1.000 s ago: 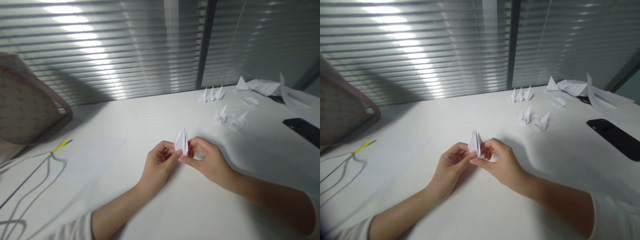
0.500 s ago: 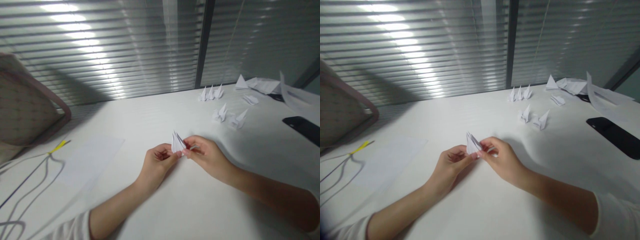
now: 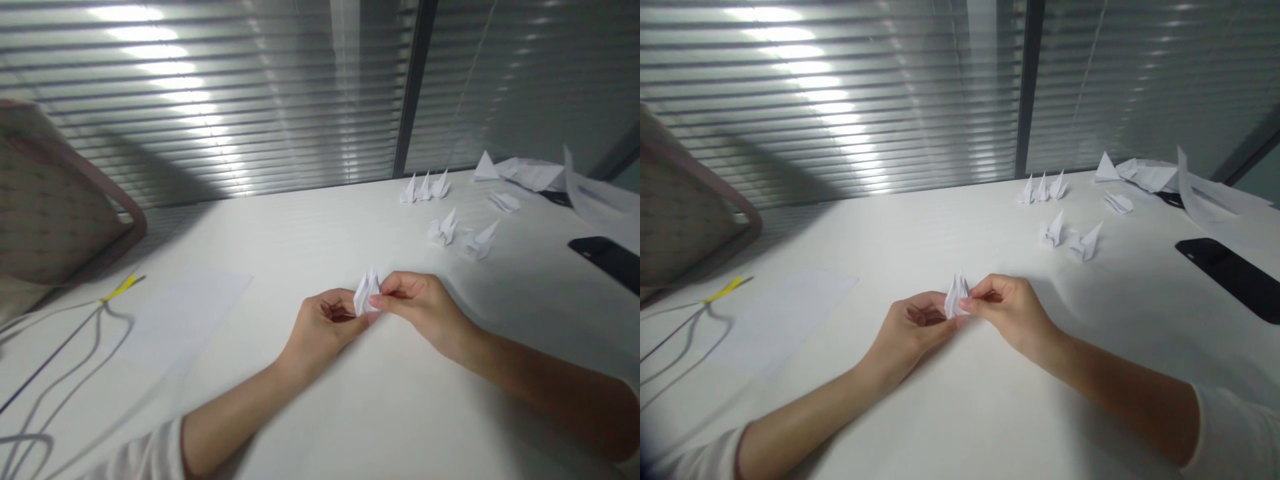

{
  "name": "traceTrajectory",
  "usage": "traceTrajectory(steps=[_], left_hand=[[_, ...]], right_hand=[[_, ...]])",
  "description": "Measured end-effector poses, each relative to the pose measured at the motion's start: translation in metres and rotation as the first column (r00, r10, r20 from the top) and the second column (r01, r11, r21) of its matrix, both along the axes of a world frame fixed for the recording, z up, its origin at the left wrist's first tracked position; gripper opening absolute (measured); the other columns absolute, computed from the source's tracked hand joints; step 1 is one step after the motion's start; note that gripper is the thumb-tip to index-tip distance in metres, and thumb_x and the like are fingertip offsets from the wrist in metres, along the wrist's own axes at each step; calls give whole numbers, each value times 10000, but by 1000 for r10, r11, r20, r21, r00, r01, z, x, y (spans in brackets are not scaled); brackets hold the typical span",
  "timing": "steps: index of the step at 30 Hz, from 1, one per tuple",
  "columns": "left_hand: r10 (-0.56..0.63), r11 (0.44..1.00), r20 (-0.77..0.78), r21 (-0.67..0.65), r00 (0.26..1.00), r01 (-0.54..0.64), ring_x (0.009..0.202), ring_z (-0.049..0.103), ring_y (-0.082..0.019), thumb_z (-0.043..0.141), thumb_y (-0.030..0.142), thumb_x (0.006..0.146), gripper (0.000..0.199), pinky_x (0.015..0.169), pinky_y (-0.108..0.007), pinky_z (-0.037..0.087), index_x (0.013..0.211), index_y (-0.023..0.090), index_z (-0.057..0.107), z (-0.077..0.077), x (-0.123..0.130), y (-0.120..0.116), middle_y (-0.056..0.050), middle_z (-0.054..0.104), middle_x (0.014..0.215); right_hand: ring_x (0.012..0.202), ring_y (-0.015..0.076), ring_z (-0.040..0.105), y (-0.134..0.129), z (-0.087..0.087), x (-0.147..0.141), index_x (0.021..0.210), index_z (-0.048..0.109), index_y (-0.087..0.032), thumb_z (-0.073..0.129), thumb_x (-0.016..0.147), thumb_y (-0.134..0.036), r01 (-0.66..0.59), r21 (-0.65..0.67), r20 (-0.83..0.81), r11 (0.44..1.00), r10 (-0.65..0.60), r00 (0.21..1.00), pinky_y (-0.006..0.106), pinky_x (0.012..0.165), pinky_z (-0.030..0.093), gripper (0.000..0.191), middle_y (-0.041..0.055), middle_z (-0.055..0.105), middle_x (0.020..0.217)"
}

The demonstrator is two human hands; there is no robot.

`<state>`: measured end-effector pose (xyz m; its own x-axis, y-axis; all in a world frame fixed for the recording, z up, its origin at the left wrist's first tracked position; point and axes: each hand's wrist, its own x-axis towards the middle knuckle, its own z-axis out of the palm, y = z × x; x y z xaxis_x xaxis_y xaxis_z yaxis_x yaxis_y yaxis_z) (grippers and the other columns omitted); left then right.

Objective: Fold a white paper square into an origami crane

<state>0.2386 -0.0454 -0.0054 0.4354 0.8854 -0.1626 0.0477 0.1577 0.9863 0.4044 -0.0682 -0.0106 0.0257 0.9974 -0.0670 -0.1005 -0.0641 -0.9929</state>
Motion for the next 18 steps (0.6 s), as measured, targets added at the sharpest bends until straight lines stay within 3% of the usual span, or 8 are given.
traceTrajectory(steps=[5,11,14,18], left_hand=[[-28,999,-39,-27,999,27,535,537,-101,788,306,663,231,508,-213,384,642,137,633,0,-1,3,-1,634,606],[-70,997,-34,-25,997,69,532,525,-96,790,278,658,225,493,-206,366,627,136,618,-1,-1,5,2,624,599],[-64,998,-11,-4,998,64,572,542,-101,779,282,672,224,530,-211,389,654,138,609,-1,-1,5,2,627,633],[-47,998,26,33,999,46,644,577,-119,769,299,689,229,603,-230,434,753,132,626,1,0,3,-11,640,701]], right_hand=[[626,112,572,0,0,-1,727,637,-172,737,688,-305,-50,11,38,999,49,998,251,602,424,171,-17,646,695],[579,94,525,-4,1,2,624,594,-167,750,688,-308,-50,78,24,996,49,999,242,578,405,220,-32,597,611],[621,103,559,-2,0,2,749,643,-167,747,693,-312,-59,65,21,996,58,998,244,595,422,187,-15,639,690],[621,106,563,0,-1,2,871,654,-168,786,643,-328,-74,41,41,996,72,997,242,575,431,309,-5,659,734]])
